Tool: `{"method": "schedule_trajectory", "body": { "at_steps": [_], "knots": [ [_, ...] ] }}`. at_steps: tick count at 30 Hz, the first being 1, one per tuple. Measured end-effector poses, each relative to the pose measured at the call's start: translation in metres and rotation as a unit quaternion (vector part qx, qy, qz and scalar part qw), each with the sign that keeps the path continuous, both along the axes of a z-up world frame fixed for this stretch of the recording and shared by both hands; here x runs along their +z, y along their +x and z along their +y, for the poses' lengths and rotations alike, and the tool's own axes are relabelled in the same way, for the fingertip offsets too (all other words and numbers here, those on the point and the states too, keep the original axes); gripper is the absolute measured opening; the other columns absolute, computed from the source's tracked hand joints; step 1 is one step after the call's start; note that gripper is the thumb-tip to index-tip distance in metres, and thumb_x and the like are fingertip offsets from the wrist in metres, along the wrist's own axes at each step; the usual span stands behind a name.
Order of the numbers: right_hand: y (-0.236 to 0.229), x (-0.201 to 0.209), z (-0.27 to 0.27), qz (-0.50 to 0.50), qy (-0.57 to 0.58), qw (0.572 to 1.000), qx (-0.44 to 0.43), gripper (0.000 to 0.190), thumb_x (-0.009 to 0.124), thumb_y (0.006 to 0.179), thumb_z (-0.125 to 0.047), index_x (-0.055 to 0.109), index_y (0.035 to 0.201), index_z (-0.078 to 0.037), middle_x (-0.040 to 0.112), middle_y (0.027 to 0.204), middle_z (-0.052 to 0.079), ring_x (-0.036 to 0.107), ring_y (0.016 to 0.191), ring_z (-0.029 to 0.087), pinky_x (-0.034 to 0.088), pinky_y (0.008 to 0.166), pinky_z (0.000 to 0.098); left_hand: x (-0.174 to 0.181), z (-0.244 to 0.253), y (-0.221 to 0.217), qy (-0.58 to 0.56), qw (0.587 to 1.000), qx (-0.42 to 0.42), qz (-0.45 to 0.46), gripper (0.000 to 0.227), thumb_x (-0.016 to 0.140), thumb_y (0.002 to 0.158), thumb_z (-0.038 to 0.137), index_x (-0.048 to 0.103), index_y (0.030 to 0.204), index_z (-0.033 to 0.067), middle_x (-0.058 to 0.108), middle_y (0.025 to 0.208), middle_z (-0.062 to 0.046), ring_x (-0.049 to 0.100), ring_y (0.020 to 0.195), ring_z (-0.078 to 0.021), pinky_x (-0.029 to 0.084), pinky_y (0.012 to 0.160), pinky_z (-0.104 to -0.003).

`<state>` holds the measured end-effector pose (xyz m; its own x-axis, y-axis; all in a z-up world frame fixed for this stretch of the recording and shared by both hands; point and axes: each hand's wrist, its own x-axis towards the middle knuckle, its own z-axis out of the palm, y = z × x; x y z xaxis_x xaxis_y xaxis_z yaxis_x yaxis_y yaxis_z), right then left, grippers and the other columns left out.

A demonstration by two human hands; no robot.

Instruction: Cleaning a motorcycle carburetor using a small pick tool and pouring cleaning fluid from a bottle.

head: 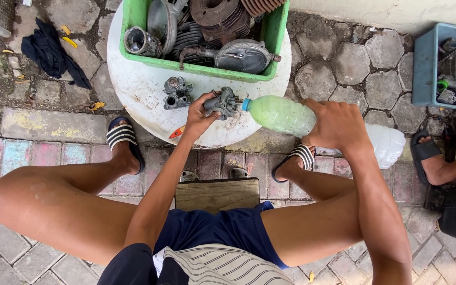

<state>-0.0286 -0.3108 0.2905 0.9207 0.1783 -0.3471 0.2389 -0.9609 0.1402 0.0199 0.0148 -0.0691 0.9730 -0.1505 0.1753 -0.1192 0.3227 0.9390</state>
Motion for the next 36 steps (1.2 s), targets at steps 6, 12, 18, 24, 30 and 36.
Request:
{"method": "schedule_trajectory", "body": {
  "at_steps": [6,12,18,24,30,36],
  "knots": [
    [0.0,0.006,0.007,0.02,0.016,1.0,-0.001,0.082,0.071,0.054,-0.053,0.069,0.132,-0.027,0.081,0.103,0.01,0.078,0.093,0.041,0.06,0.079,0.0479,0.022,-0.003,-0.005,-0.015,0.999,0.005,0.041,0.06,0.093,0.091,0.007,0.068,0.146,0.0033,0.074,0.131,-0.008,0.065,0.12,-0.0129,0.054,0.11,-0.033],
    [0.001,0.003,0.007,0.013,0.008,1.0,0.004,0.084,0.07,0.053,-0.054,0.069,0.132,-0.027,0.081,0.102,0.009,0.078,0.09,0.04,0.061,0.077,0.0471,0.055,-0.017,-0.012,-0.008,0.995,0.036,0.087,0.048,0.087,0.1,0.01,0.069,0.144,0.0012,0.077,0.125,-0.014,0.068,0.115,-0.0151,0.057,0.104,-0.036],
    [0.003,0.006,0.01,0.013,0.004,1.0,0.004,0.086,0.071,0.052,-0.056,0.067,0.134,-0.029,0.08,0.102,0.008,0.078,0.09,0.039,0.061,0.077,0.0471,0.092,-0.025,-0.011,0.03,0.975,0.116,0.185,0.044,0.087,0.102,0.035,0.078,0.13,0.0028,0.08,0.105,-0.011,0.068,0.094,-0.0108,0.061,0.09,-0.032],
    [0.006,0.0,0.016,-0.003,0.005,1.0,0.005,0.084,0.069,0.053,-0.055,0.066,0.133,-0.029,0.08,0.098,0.006,0.078,0.089,0.038,0.06,0.075,0.0463,0.091,-0.034,-0.01,0.044,0.935,0.141,0.322,0.057,0.066,0.108,0.056,0.072,0.092,0.0021,0.06,0.075,-0.01,0.055,0.061,-0.0152,0.049,0.063,-0.039],
    [0.007,-0.008,0.023,-0.01,-0.007,1.0,0.028,0.083,0.068,0.054,-0.06,0.066,0.132,-0.03,0.079,0.095,0.005,0.079,0.086,0.033,0.06,0.07,0.0408,0.084,-0.036,-0.01,0.018,0.899,0.127,0.419,0.05,0.065,0.101,0.05,0.076,0.098,0.0006,0.08,0.085,-0.019,0.079,0.061,-0.0251,0.058,0.058,-0.034],
    [0.008,-0.015,0.028,-0.001,-0.023,0.999,0.047,0.08,0.068,0.057,-0.056,0.067,0.133,-0.03,0.078,0.093,0.002,0.078,0.085,0.029,0.061,0.073,0.0377,0.071,-0.043,-0.018,0.039,0.889,0.112,0.442,0.048,0.069,0.095,0.046,0.076,0.097,-0.0005,0.076,0.082,-0.018,0.078,0.062,-0.0276,0.06,0.057,-0.035]
  ]
}}
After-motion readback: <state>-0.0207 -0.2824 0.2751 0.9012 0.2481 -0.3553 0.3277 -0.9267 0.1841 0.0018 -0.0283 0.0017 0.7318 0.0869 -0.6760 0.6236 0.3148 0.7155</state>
